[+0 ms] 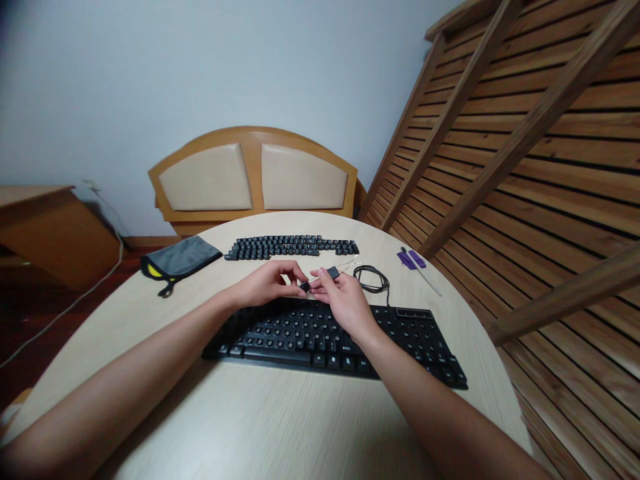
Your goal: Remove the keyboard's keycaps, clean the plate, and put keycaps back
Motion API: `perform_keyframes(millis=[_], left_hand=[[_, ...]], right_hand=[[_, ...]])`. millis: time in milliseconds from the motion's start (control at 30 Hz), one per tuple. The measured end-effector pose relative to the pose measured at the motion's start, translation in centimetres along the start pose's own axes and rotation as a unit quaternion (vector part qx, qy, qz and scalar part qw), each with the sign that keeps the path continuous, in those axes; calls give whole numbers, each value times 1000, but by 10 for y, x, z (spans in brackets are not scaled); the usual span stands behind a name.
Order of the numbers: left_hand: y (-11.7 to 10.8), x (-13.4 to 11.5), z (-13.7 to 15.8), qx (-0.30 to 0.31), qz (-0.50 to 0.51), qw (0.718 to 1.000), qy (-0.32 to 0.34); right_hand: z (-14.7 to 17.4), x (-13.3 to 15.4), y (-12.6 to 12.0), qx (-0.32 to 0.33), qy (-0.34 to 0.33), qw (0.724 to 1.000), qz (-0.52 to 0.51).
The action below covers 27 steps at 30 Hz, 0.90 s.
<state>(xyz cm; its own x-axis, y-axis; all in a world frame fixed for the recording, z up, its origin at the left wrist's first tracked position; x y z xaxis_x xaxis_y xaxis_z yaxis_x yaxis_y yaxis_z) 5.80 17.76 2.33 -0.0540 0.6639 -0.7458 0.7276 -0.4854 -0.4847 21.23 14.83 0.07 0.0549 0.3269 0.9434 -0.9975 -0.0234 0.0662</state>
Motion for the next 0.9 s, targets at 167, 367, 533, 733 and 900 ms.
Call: perform_keyframes(millis=[167, 367, 533, 733, 900], left_hand=[[-3, 0, 0, -32, -13, 999, 15], [-4, -4, 0, -26, -31, 999, 33], [-2, -8, 0, 11, -54, 998, 42], [-2, -14, -2, 19, -77, 994, 78], [-3, -17, -1, 15, -105, 986, 130]], right_hand=[[0, -1, 0, -3, 25, 1000, 7], [-1, -2, 1, 8, 18, 1000, 7], [-2, -1, -2, 4, 2, 1000, 1], [-4, -3, -3, 1, -4, 1000, -7], [-6, -4, 0, 17, 11, 1000, 17]])
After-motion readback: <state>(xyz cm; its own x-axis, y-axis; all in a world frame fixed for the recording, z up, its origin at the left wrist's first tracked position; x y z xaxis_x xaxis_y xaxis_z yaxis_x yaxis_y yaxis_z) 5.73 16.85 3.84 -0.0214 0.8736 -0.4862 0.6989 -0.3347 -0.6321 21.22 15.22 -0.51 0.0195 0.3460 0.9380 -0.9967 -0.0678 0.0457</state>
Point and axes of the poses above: each hand's wrist, its own z-axis away from the middle knuckle, its own y-axis out of the palm, x = y × z, the point moved 6 cm from there along -z, towards the middle knuckle, and after that the axes turned 15 degrees about y, right-handed, at the moved point
